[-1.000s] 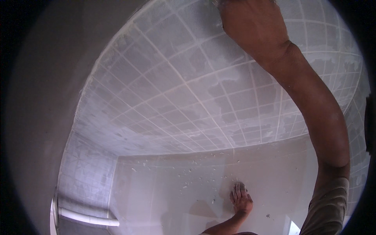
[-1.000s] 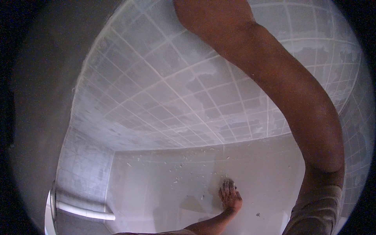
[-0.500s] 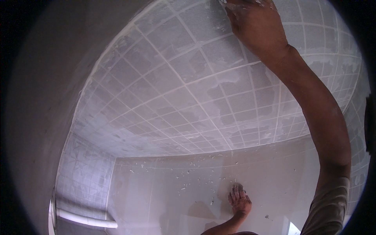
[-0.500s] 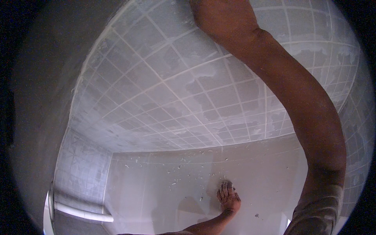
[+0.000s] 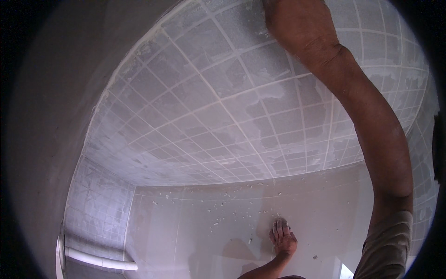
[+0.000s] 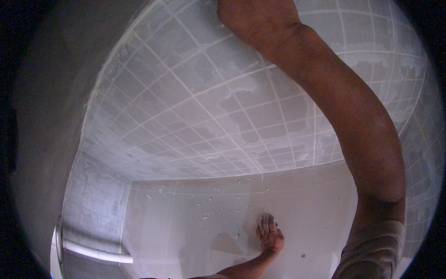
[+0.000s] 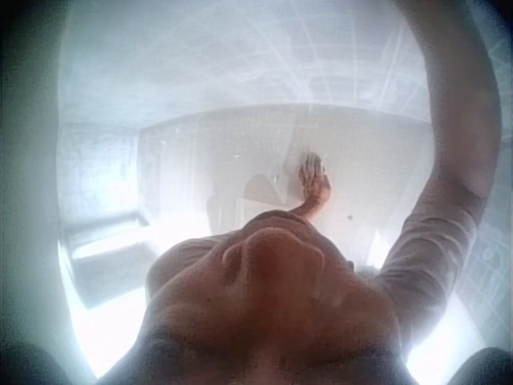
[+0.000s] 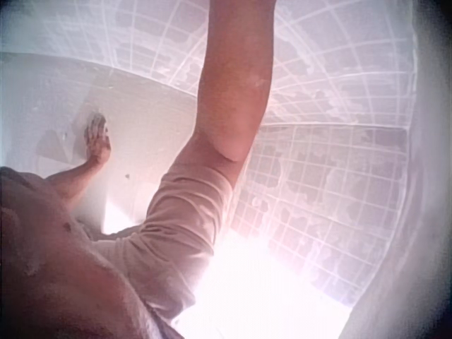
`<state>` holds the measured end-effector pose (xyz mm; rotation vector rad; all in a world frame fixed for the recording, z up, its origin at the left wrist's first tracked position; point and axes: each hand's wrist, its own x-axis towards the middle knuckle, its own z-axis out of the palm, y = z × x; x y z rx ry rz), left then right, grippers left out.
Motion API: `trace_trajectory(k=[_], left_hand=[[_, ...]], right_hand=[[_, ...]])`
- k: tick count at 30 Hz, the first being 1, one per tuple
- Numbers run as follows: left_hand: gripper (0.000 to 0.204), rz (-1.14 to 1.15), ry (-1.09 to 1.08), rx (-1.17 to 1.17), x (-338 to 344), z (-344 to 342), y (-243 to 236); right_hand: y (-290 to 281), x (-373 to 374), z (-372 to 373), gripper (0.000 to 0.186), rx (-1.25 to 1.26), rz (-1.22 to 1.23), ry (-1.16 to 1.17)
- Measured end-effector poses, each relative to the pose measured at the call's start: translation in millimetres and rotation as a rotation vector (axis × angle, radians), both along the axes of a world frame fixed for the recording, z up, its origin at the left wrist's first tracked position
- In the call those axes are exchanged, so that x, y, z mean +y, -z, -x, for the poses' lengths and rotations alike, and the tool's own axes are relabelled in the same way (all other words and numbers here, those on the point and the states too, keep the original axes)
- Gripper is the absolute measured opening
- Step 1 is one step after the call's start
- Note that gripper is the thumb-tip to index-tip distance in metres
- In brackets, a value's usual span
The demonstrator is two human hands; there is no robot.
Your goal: The person applies grout to a tiled wall using a putty knife and their hands, then cleans a bucket and tools in a kitchen sink.
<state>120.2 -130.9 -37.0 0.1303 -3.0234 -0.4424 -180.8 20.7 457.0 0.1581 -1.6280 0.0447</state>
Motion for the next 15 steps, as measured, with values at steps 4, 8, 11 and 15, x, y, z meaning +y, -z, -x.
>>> trace_trajectory(k=[4, 8, 11, 15], left_hand=[[0.060, 0.001, -0.009, -0.018, 0.2, 0.1, -0.1], [0.060, 0.010, -0.013, -0.009, 0.3, 0.0, 1.7], [0.060, 0.015, -0.013, -0.016, 1.5, 1.0, 3.1], [0.061, 0.012, 0.000, -0.004, -1.3, 1.0, 4.8]], right_hand=[[-0.4, 1.7, 0.5, 0.038, 0.029, 0.038, -0.129], [-2.3, -2.8, -6.6, 0.036, 0.005, 0.101, -0.088], [-1.2, 4.8, 1.2, 0.038, 0.039, 0.058, -0.167], [7.3, 14.6, -1.2, 0.041, -0.042, 0.081, -0.259]])
